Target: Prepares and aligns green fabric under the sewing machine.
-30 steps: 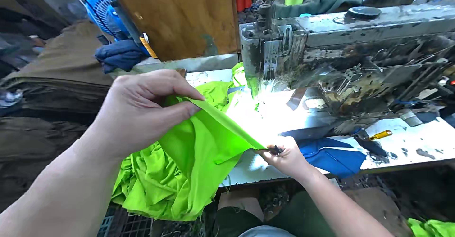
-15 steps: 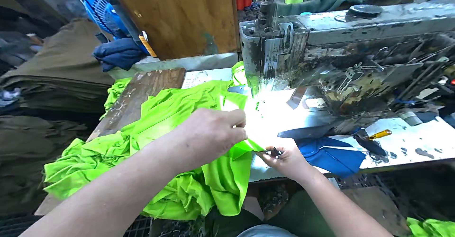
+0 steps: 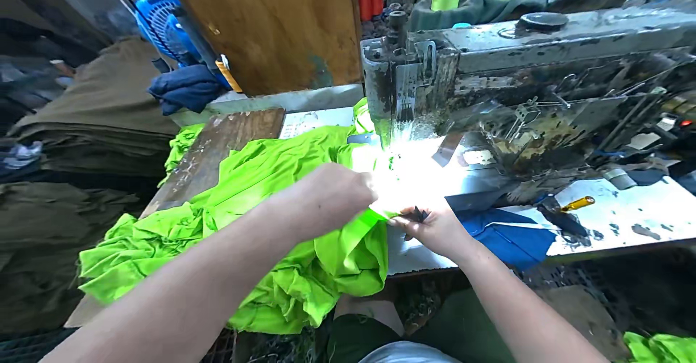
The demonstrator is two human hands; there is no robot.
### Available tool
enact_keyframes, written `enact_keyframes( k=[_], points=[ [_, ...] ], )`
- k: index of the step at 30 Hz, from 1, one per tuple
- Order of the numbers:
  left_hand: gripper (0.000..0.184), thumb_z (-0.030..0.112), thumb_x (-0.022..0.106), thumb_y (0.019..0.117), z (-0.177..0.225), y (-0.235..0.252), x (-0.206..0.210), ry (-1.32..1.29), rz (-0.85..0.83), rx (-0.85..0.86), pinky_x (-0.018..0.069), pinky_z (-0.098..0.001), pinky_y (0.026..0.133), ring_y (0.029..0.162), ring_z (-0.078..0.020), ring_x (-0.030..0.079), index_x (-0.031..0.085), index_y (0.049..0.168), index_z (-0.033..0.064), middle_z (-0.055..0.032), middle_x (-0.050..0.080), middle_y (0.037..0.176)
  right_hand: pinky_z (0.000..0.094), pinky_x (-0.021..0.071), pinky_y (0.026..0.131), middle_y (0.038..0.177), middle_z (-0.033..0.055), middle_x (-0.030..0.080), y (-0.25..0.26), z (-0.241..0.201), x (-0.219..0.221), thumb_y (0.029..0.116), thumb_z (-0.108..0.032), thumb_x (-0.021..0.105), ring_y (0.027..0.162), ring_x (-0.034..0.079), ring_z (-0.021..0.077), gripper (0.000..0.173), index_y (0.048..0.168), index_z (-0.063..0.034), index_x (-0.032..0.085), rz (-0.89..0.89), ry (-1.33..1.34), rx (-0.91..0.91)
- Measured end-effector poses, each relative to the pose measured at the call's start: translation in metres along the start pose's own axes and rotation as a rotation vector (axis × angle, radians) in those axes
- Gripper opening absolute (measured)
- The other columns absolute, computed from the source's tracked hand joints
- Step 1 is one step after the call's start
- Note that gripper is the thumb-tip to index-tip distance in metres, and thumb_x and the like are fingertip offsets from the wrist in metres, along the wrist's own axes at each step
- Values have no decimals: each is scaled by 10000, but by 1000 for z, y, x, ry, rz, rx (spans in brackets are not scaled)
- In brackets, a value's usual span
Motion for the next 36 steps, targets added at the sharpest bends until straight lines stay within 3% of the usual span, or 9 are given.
enact_keyframes(
  k=[3,9,13,16,21,23,27,30,36],
  points=[
    [31,62,726,837,-32,-12,-6,-85,14,-165,556,-496,573,676,-239,678,716,834,91,-48,667,788,185,591,612,806,-23,743,6,-9,0,961,-144,702,653,684,8,122,923,-34,737,20,116,112],
    [114,9,610,928,-25,-27,4,-894,144,-388,510,-163,576,643,-5,601,638,996,96,45,662,785,173,573,580,853,12,744,-1,-11,6,953,-144,695,641,666,4,195,1090,-10,733,267,16,-74],
    [183,156,570,973,-46,-45,-31,-400,217,-114,569,-197,771,859,9,657,738,1037,125,73,703,963,294,568,656,1061,148,677,-30,-13,26,950,-273,703,760,645,153,298,1155,-61,737,54,-392,-200],
    [175,96,592,933,-49,-35,-65,-95,99,-108,586,-385,730,849,-123,679,753,974,151,22,693,929,471,511,1026,1280,187,641,-17,-21,63,983,-391,681,1177,634,298,530,1388,-59,605,-447,-382,71],
    [158,45,587,967,-43,-6,-61,46,110,-84,584,-515,717,854,-272,726,743,973,70,-90,732,973,493,466,1089,1526,253,455,48,-35,112,930,-381,746,1334,543,341,868,1593,-14,322,-441,-289,33],
    [175,41,578,966,-38,-11,-54,48,135,-66,585,-514,682,817,-277,723,751,976,67,-96,732,982,524,483,1062,1403,203,595,41,-52,98,981,-388,683,1263,606,320,639,1482,-27,517,-418,-382,20],
    [227,121,526,972,-26,-40,-35,28,209,38,556,-397,595,736,-194,690,751,1006,106,-46,706,944,266,573,579,1004,112,749,12,-55,32,956,-98,637,674,674,121,151,1001,-29,763,276,-439,-562],
    [237,65,560,923,1,-33,-45,16,209,70,532,-372,522,684,-187,681,768,1028,111,-43,714,946,355,609,676,1079,102,737,27,-53,-4,984,-88,622,726,701,157,287,1252,-28,704,28,-430,-176],
    [163,28,583,962,15,-27,-50,146,146,206,465,-334,463,603,-190,624,734,965,90,-50,657,808,144,475,556,776,-64,722,6,-36,-14,964,-200,702,594,586,-60,147,972,-55,725,-253,-147,215]
  ],
)
Point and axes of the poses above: each hand's wrist, its own y-axis towards the middle knuckle, its own x-axis out of the palm, z = x × y, the point moved 2 cm from there along y, towards the middle knuckle
